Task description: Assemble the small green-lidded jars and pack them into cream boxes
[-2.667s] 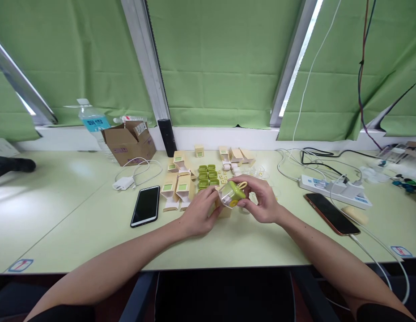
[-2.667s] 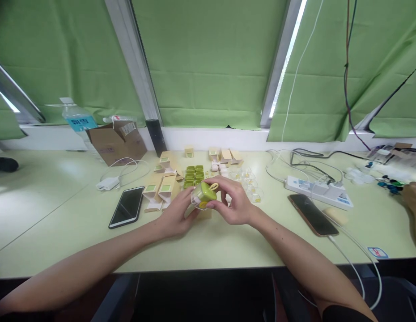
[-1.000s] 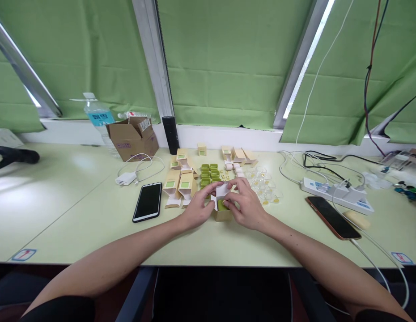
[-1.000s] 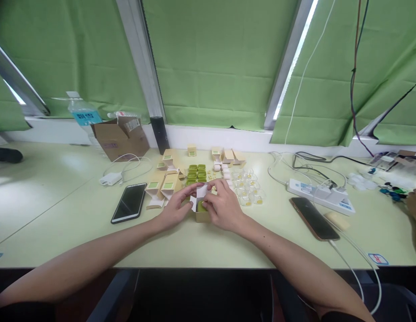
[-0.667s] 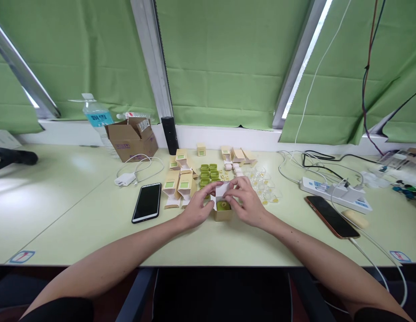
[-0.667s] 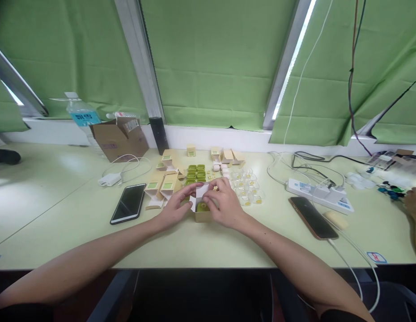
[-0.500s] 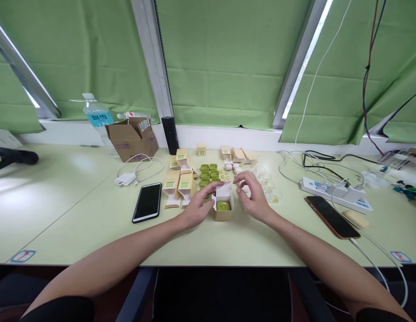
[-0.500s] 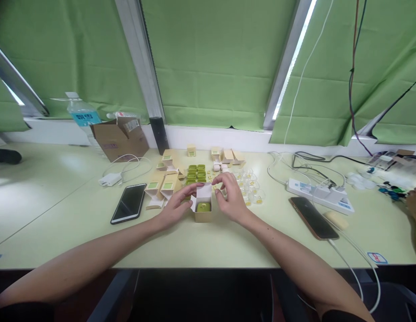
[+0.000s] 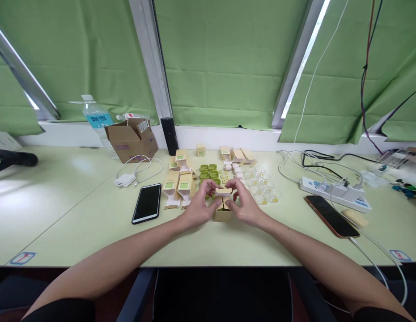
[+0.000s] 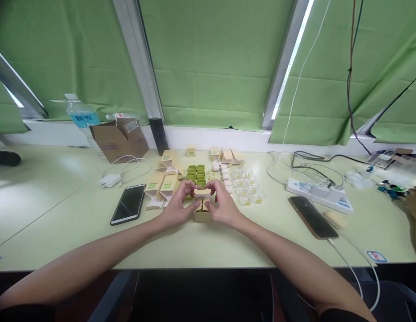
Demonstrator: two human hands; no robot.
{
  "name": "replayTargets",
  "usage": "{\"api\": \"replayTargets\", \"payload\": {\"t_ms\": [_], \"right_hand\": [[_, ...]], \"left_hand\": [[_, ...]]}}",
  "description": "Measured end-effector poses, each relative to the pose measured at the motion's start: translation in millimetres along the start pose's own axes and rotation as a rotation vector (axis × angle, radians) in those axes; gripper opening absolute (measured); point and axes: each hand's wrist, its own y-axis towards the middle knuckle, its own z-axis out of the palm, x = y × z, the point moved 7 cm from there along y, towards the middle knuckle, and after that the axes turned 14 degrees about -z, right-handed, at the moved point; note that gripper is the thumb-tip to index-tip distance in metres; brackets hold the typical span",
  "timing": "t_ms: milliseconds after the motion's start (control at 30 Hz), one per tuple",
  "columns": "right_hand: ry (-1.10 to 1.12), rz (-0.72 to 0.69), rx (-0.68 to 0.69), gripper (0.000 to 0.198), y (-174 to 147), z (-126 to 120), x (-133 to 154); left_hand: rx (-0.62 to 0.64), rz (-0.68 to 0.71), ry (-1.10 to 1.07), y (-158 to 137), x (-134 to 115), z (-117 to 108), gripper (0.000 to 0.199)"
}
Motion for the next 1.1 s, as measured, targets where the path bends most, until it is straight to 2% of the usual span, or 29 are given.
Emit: {"api": "replayTargets", "payload": {"t_ms": [200, 367, 533, 700, 833, 1100], "right_hand": [[-0.055, -0.168, -0.018, 0.026, 3.4, -5.8, 15.7], [-0.032, -0.311, -0.073, 0.006, 2.8, -13.1, 29.1], [-0.098, -0.425, -0.116, 0.007, -0.2, -15.4, 37.1], [-0.19, -0.557, -0.076, 0.009, -3.8, -8.7, 44.2], [-0.282, -0.653, -0.091, 0.01, -6.3, -6.8, 50.1], [-0.367, -0.739, -0.084, 0.011, -7.4, -4.5, 58.1]], "left_hand": [[-0.008, 0.079, 0.12, -2.5, -8.2, 2.1, 0.018], [-0.07, 0.311, 0.264, -11.3, -26.3, -5.9, 0.013], [-0.1, 0.544, 0.443, -19.6, -35.5, -12.6, 0.014], [-0.114, 0.582, 0.473, -19.0, -32.9, -13.7, 0.006], [-0.125, 0.666, 0.468, -22.4, -36.7, -11.8, 0.004], [-0.119, 0.723, 0.553, -26.0, -40.3, -6.5, 0.007]]}}
